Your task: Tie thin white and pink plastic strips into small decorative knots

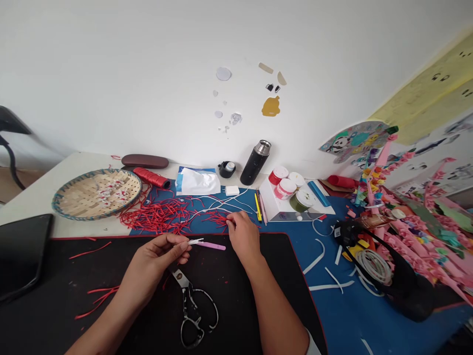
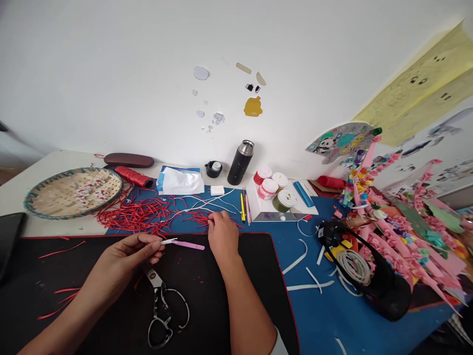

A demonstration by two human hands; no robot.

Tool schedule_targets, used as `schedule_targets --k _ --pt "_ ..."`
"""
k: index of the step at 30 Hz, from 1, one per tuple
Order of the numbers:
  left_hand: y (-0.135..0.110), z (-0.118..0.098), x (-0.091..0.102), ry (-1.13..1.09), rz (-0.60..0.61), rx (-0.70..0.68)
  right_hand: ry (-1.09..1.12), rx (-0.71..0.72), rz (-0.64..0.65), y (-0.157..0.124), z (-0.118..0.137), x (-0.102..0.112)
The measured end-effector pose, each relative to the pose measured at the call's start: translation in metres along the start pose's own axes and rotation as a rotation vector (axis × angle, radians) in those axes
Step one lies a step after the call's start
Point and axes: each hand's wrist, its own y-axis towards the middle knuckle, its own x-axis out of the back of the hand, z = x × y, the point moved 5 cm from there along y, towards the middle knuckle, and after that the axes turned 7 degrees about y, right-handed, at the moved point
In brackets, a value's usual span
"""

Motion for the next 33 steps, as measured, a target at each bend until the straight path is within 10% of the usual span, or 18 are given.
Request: schedule_targets --k 33 --pt "-0.001 -0.002 -0.003 0.021 0.057 -0.006 0.225 0.022 -0.106 -0.002 0.004 0.01"
